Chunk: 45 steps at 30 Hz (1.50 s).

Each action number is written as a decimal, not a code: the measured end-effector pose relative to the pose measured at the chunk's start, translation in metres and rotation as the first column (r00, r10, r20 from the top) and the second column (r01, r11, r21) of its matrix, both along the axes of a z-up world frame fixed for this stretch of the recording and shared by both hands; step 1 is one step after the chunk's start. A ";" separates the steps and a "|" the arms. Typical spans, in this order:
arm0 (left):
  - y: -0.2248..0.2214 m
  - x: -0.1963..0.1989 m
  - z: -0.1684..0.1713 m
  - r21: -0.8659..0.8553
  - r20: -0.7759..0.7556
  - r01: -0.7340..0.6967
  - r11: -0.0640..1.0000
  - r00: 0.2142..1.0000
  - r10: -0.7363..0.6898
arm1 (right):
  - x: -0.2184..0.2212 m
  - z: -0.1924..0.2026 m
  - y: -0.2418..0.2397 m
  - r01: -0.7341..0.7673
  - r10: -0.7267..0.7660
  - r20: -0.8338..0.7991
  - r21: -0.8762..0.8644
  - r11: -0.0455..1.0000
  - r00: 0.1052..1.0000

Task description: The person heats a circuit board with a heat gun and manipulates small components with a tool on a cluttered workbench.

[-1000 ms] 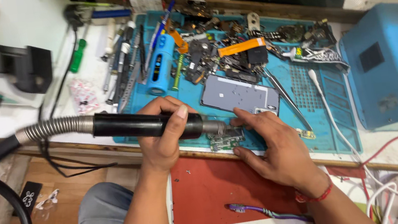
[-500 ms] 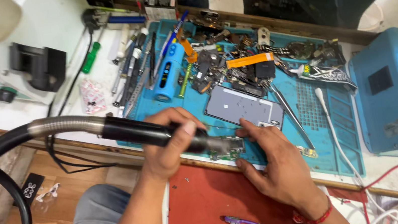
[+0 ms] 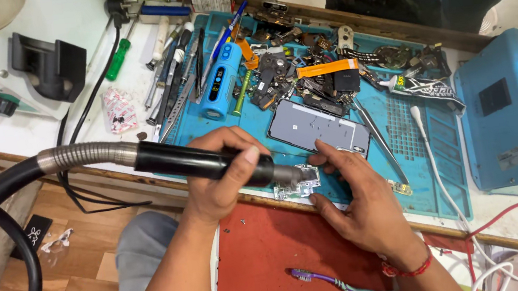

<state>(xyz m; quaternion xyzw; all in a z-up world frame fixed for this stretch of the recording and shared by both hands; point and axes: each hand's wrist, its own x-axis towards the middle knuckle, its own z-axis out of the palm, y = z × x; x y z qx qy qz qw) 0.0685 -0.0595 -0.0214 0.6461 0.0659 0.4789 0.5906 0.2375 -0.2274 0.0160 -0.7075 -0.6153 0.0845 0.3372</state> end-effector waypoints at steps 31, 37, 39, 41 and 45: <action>-0.003 0.001 0.000 0.023 -0.027 -0.066 0.998 0.997 0.067 | 0.000 -0.003 0.000 0.014 -0.013 0.015 -0.037 0.999 1.000; 0.000 -0.001 0.002 -0.032 -0.020 0.002 0.999 1.000 -0.003 | 0.001 0.000 0.001 0.010 -0.011 -0.006 -0.037 0.999 1.000; 0.000 -0.002 0.000 -0.057 -0.027 -0.003 0.998 1.000 0.002 | 0.001 -0.001 0.000 0.008 -0.009 -0.016 -0.036 0.999 1.000; 0.003 -0.002 -0.001 0.048 -0.030 0.065 0.997 0.998 -0.063 | 0.001 -0.001 0.000 0.004 -0.005 -0.027 -0.029 1.000 1.000; -0.002 0.000 0.000 0.052 -0.040 -0.042 0.998 0.998 0.044 | 0.001 0.000 0.000 0.002 -0.002 -0.003 -0.042 0.999 1.000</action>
